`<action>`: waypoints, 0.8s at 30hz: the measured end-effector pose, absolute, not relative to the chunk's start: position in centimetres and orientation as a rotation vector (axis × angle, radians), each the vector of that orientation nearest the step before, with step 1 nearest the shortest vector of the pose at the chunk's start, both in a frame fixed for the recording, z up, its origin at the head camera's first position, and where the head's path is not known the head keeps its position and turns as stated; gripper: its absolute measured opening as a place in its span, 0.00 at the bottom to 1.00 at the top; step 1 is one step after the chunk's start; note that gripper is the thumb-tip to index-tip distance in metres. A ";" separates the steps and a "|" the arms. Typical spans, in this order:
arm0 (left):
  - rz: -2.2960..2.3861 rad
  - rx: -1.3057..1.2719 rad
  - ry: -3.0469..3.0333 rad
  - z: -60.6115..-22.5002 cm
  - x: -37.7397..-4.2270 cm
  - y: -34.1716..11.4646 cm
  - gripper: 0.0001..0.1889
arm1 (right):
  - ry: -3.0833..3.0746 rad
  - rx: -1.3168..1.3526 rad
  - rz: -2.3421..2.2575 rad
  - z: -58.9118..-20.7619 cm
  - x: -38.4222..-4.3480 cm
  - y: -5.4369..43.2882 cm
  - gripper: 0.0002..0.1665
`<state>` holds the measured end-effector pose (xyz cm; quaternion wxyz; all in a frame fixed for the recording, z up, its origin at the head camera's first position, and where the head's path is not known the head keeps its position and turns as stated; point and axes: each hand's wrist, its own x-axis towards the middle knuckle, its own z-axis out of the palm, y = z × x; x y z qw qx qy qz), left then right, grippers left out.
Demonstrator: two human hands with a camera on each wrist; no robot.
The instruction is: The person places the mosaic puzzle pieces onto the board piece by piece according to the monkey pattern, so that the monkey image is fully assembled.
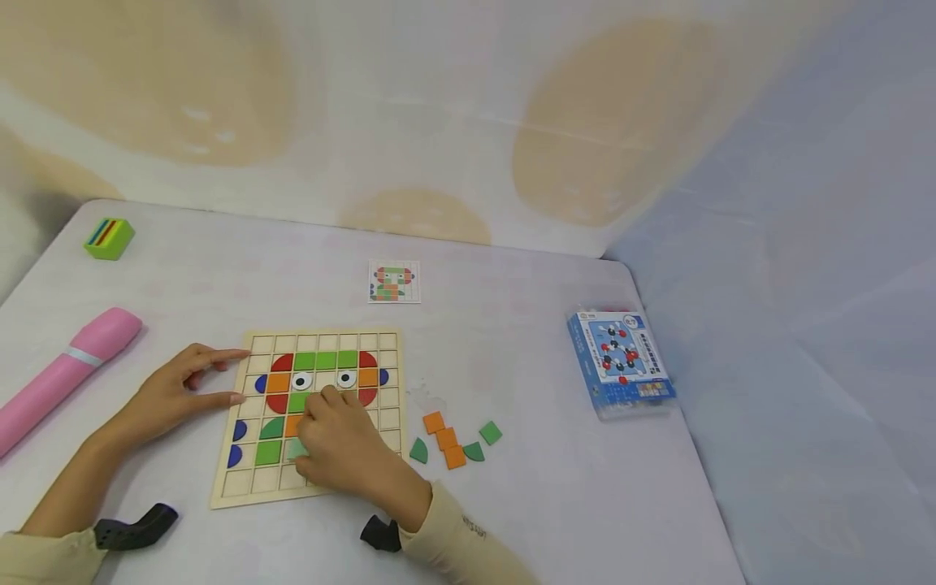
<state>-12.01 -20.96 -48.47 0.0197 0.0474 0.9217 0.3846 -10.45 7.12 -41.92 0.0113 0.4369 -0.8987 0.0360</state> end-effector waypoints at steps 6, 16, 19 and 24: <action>1.196 0.142 2.861 -48.4 -12.0 -20.8 0.33 | -2.788 1.399 0.021 -42.3 -10.4 6.2 0.07; 1.199 0.137 2.842 -48.4 -12.0 -20.8 0.33 | -2.865 1.371 0.119 -42.7 -10.2 6.1 0.08; 1.184 0.128 2.838 -48.5 -12.0 -20.8 0.33 | -2.883 1.345 0.142 -42.5 -10.0 6.9 0.11; 1.165 0.126 2.837 -48.2 -12.0 -20.8 0.34 | -2.926 1.201 0.315 -41.6 -10.0 9.9 0.15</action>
